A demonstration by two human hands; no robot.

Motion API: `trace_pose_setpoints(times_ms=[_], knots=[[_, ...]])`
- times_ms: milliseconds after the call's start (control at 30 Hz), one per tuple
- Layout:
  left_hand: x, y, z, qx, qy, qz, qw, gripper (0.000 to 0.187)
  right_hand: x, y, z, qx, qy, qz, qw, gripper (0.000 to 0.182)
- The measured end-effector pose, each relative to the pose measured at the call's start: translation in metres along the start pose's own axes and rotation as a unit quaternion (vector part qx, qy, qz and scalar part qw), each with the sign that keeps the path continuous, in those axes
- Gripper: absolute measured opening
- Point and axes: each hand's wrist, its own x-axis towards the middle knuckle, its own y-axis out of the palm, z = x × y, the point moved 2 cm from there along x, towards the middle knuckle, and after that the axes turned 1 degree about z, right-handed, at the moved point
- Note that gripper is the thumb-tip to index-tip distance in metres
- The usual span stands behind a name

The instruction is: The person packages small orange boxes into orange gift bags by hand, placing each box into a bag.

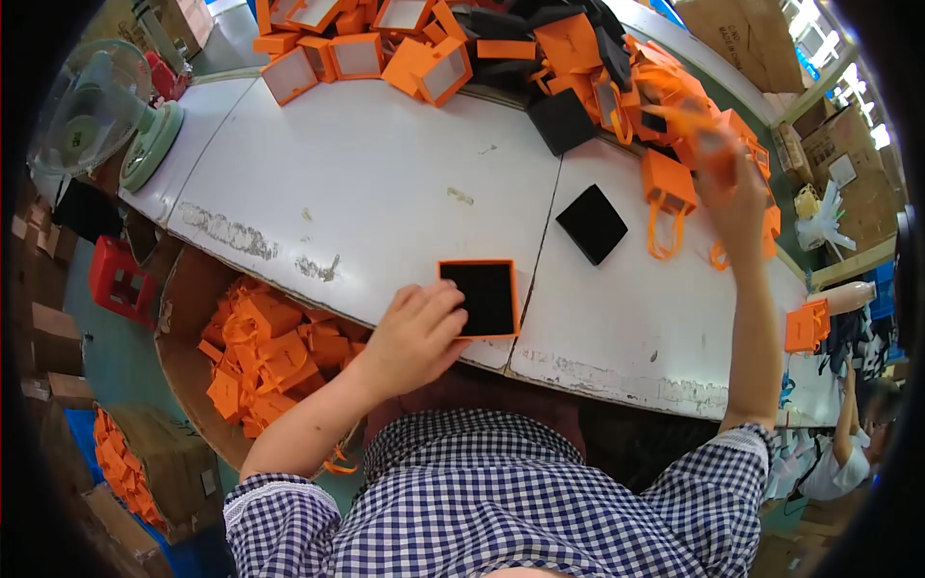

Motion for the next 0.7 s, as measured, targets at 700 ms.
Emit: trace_pose_setpoints(times_ms=[700], knots=[[-0.027,-0.024,0.044,0.049,-0.143,-0.072,0.986,0.074,-0.066,0.092,0.17,0.019,-0.225,0.289,0.93,0.033]])
